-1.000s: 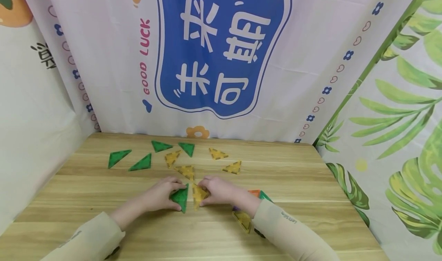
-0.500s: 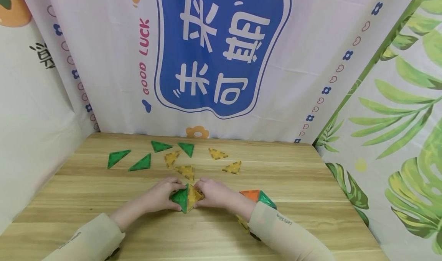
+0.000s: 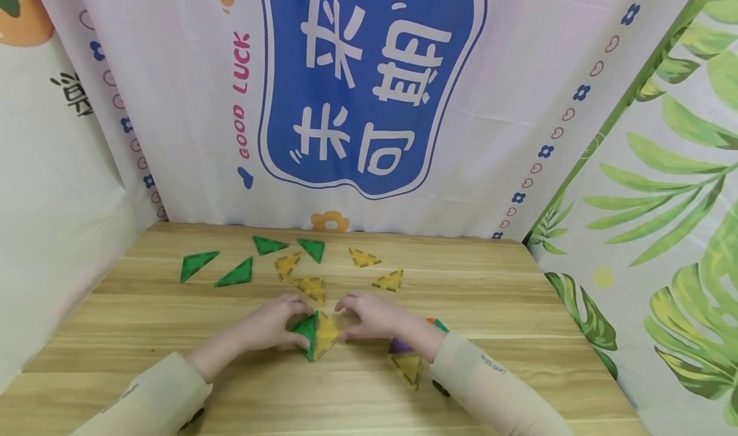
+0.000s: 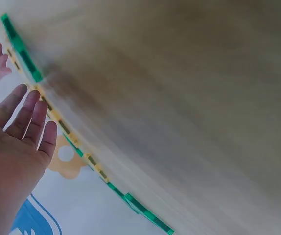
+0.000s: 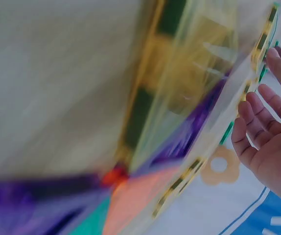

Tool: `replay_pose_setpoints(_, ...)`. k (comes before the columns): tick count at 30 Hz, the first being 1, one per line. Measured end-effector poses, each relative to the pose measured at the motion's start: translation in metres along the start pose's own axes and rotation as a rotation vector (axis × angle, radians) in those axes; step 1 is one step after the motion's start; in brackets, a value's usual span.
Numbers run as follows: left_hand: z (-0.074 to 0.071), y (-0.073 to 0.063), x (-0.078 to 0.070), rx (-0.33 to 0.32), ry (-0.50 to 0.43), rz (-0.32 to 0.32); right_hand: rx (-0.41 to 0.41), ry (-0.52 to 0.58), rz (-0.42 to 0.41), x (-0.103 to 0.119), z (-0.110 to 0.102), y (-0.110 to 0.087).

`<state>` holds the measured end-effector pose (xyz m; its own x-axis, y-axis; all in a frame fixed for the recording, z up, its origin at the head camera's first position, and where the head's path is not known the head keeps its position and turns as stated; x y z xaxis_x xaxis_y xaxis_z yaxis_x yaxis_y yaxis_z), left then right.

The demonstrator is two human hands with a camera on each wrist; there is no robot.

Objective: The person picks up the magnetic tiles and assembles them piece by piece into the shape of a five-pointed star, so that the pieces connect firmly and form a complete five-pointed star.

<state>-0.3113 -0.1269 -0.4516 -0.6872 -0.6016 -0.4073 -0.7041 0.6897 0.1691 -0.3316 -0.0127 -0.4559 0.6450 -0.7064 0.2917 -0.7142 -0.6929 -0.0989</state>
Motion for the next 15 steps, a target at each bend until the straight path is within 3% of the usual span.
replay_pose_setpoints(10,-0.024,0.02,0.015,-0.111,0.078,-0.007,-0.128,-0.031,0.021,-0.042,-0.028,-0.013)
replay_pose_setpoints(15,-0.027,0.03,0.028,-0.121,0.088,-0.031,-0.193,-0.058,0.111,-0.068,-0.04,-0.017)
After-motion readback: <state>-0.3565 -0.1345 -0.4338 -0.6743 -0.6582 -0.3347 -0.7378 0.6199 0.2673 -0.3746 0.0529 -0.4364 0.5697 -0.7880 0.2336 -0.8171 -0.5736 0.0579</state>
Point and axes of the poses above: each hand's wrist, its own y-axis towards the middle knuckle, its own z-axis out of the palm, x = y × z, the point moved 10 cm from there along y, towards the middle knuckle, and after that the axes turned 10 degrees about z, right-handed, at the moved point
